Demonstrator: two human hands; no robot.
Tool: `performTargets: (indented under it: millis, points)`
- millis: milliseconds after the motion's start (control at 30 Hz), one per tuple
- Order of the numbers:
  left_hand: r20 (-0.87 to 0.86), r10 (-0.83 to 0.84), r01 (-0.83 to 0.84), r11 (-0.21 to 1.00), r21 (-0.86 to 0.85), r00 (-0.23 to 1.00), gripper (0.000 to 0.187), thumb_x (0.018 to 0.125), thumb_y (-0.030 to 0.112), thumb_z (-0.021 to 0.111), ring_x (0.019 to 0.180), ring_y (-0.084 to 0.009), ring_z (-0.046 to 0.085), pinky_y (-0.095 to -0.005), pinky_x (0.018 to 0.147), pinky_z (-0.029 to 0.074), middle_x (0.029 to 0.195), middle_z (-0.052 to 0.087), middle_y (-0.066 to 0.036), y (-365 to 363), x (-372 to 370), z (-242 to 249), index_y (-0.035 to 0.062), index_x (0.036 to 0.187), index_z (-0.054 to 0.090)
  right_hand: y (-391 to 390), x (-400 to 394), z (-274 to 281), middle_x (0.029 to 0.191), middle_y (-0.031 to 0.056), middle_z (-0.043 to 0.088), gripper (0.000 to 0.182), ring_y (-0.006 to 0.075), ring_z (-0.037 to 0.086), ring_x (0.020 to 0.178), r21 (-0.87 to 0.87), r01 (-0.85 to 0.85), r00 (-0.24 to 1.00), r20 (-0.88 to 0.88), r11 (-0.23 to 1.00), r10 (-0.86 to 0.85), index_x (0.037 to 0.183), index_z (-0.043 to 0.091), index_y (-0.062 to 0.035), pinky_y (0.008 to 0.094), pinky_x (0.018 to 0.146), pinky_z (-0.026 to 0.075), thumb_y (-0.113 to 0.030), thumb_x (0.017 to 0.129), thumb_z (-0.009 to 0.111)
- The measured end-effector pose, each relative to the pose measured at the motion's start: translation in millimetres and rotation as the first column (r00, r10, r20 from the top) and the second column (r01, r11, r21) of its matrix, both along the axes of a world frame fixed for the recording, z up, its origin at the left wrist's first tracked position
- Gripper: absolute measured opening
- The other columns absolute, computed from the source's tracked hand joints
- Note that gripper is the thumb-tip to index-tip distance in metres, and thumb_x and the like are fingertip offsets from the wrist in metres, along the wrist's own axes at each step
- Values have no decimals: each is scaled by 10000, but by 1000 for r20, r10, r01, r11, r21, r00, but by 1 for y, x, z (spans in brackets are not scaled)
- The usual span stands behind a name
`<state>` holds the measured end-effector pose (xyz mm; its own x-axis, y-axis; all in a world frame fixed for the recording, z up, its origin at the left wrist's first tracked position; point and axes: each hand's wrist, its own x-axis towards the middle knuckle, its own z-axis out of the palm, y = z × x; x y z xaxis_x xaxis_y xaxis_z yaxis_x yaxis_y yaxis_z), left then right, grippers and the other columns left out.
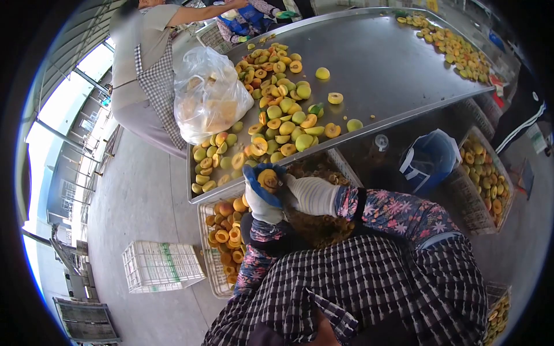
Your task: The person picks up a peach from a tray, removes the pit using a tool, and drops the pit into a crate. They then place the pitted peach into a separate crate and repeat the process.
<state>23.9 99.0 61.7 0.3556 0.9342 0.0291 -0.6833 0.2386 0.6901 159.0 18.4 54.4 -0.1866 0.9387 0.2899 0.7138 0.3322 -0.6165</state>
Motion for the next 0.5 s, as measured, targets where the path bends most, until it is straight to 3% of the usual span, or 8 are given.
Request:
performTargets:
  millis: [33, 133, 267, 400, 433, 500]
  points:
    - [65, 19, -18, 1000, -15, 998, 447, 1042, 442, 454, 878, -254, 606, -370, 844, 514, 924, 596, -117, -1, 2, -3, 8, 1004, 553, 7, -8, -8, 876, 246, 664, 519, 429, 652, 807, 98, -28, 998, -54, 995, 33, 1349, 364, 29, 493, 693, 512, -200, 932, 572]
    - [-48, 114, -113, 993, 25, 992, 505, 1037, 492, 431, 883, -256, 603, -378, 856, 517, 947, 593, -122, -9, 2, -3, 3, 1013, 555, 4, -5, -12, 872, 252, 663, 559, 431, 651, 811, -54, -57, 994, -95, 997, 52, 1381, 325, 32, 490, 700, 510, -198, 934, 571]
    - [-75, 161, -156, 986, 61, 984, 489, 1063, 457, 383, 859, -221, 622, -345, 850, 507, 907, 626, -92, -19, 11, 11, 17, 974, 578, -7, 2, 55, 850, 249, 663, 556, 435, 654, 830, -314, 52, 991, 130, 948, -12, 1378, 343, 15, 481, 709, 518, -194, 928, 595]
    - [-71, 178, -168, 978, 123, 982, 502, 1058, 465, 385, 926, -257, 612, -373, 897, 513, 962, 605, -116, -16, 7, 3, -10, 1048, 548, 7, -5, -5, 851, 245, 670, 495, 431, 660, 810, 29, -74, 983, -166, 997, 78, 1360, 351, 12, 487, 703, 524, -227, 965, 531]
    - [-77, 184, -172, 974, 148, 980, 511, 1052, 471, 399, 954, -275, 609, -389, 918, 520, 987, 593, -127, -18, 7, 8, -21, 1085, 534, 7, -5, -3, 853, 246, 670, 474, 434, 659, 812, -8, -78, 988, -137, 997, 76, 1347, 362, 13, 487, 705, 524, -220, 967, 525]
    - [-385, 447, -231, 840, 491, 807, 490, 1073, 439, 351, 925, -237, 607, -358, 905, 499, 986, 623, -115, -28, 8, 19, -7, 1056, 553, 3, -2, 1, 856, 248, 670, 433, 439, 657, 815, -82, -72, 994, -87, 994, 65, 1321, 382, 16, 487, 708, 524, -207, 973, 513]
